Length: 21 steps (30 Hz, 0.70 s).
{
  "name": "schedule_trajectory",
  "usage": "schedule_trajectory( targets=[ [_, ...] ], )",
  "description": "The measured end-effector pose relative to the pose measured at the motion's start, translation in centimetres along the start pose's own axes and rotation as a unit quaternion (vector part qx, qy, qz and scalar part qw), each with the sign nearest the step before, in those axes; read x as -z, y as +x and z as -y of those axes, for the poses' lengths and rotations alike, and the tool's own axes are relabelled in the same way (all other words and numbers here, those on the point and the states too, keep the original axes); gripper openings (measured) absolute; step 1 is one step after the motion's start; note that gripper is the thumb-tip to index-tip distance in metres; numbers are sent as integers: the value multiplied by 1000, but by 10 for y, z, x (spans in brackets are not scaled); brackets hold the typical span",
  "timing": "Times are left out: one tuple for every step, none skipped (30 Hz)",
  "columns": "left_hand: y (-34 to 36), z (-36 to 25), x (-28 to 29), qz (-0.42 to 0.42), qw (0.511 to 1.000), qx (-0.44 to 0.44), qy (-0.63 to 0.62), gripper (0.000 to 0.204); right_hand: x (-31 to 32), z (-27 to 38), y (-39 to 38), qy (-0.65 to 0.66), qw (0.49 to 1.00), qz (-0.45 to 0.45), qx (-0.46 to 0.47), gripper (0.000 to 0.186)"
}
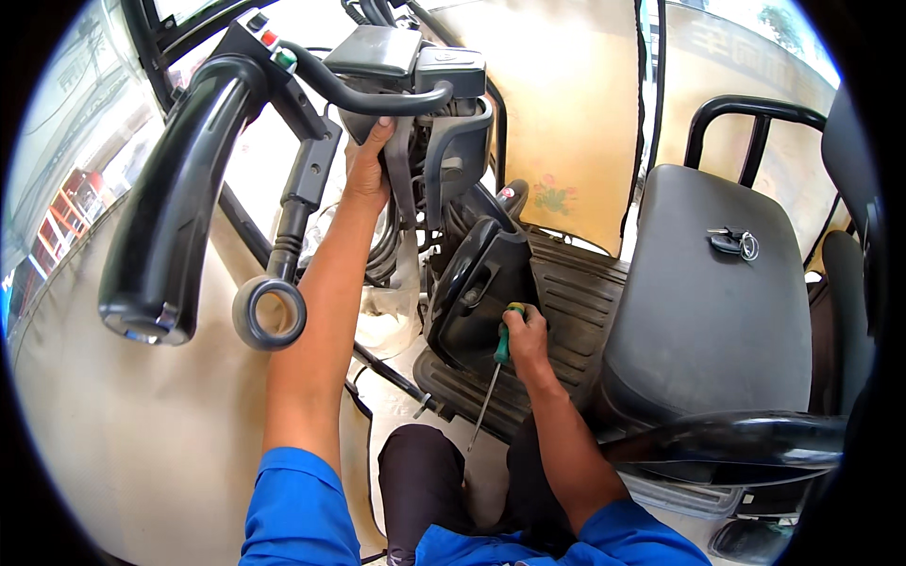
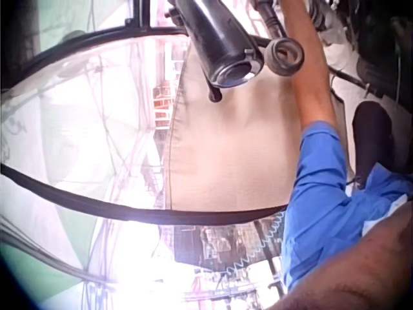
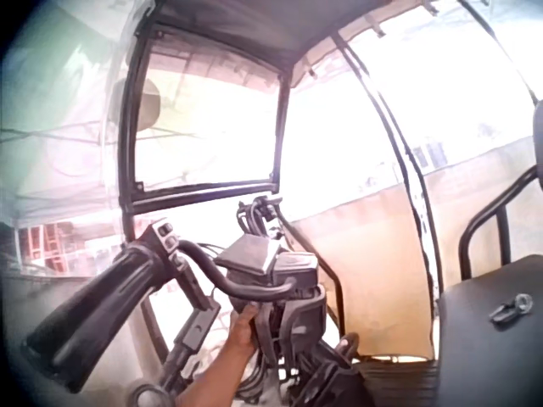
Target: The person uses a screwdriver to tighten screws on the motorcycle's handlebar assembly and headlight area. They repeatedly adjust the handlebars and use the tool to secure components near the front of the vehicle.
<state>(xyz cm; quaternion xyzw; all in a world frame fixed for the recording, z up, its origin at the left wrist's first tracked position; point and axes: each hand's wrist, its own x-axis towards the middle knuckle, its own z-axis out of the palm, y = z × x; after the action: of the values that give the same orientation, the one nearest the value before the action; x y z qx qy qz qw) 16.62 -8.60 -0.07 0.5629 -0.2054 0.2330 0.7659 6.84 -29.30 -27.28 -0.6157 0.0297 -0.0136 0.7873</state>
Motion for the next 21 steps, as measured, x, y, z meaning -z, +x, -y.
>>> schedule_trajectory(
  targets=[
    [6, 1, 7, 7, 1000, -1, -23, 58, 1, 1, 0, -1, 1000, -1, -4, 33],
    [13, 1, 8, 7, 999, 10, -51, 54, 2, -2, 2, -6, 1000, -9, 8, 32],
    [17, 4, 8, -4, 1000, -1, -25, 45, 2, -8, 5, -11, 1000, -17, 19, 31],
    [21, 6, 9, 1, 1000, -2, -27, 44, 4, -11, 7, -17, 999, -25, 30, 30],
    [23, 5, 9, 5, 1000, -5, -27, 44, 5, -10, 7, -5, 1000, -18, 16, 33],
    [23, 4, 10, 5, 1000, 4, -17, 44, 6, -7, 5, 7, 1000, -10, 2, 35],
    [25, 4, 11, 4, 1000, 11, -15, 44, 7, -6, 4, 19, 1000, -1, -13, 38],
    [26, 4, 13, 2, 1000, 17, -12, 44, 8, -7, 5, 22, 1000, 1, -12, 39],
    [28, 4, 14, -1, 1000, 23, -9, 44, 9, -9, 7, 25, 1000, 4, -12, 40],
    [30, 5, 15, 5, 1000, 25, -15, 44, 10, -10, 8, 28, 999, 8, -13, 40],
    [30, 5, 15, 5, 999, 23, -27, 45, 10, -8, 8, 31, 999, 9, -14, 37],
    [30, 4, 15, 3, 999, 20, -39, 45, 10, -5, 7, 33, 999, 11, -15, 34],
    [29, 3, 16, 2, 999, 17, -51, 46, 10, -4, 6, 35, 999, 13, -17, 30],
    [28, 2, 14, 5, 999, 11, -46, 45, 10, -6, 8, 27, 1000, 5, -13, 33],
    [27, 0, 13, 8, 999, 6, -42, 43, 11, -11, 12, 20, 1000, -2, -9, 36],
    [25, -2, 12, 12, 999, 0, -37, 42, 12, -13, 14, 12, 1000, -10, -4, 39],
    [22, -5, 10, 13, 999, -6, -33, 42, 12, -11, 13, 16, 1000, -10, -8, 39],
    [18, -7, 8, 14, 999, -13, -29, 43, 11, -6, 11, 19, 1000, -10, -11, 38],
    [15, -9, 7, 15, 999, -19, -24, 43, 11, -3, 10, 23, 1000, -10, -15, 38],
    [14, -9, 6, 14, 999, -29, -18, 41, 11, -6, 10, 23, 1000, -13, -7, 39],
    [14, -9, 5, 14, 999, -38, -12, 40, 11, -10, 12, 23, 1000, -15, 2, 39]
  ],
)
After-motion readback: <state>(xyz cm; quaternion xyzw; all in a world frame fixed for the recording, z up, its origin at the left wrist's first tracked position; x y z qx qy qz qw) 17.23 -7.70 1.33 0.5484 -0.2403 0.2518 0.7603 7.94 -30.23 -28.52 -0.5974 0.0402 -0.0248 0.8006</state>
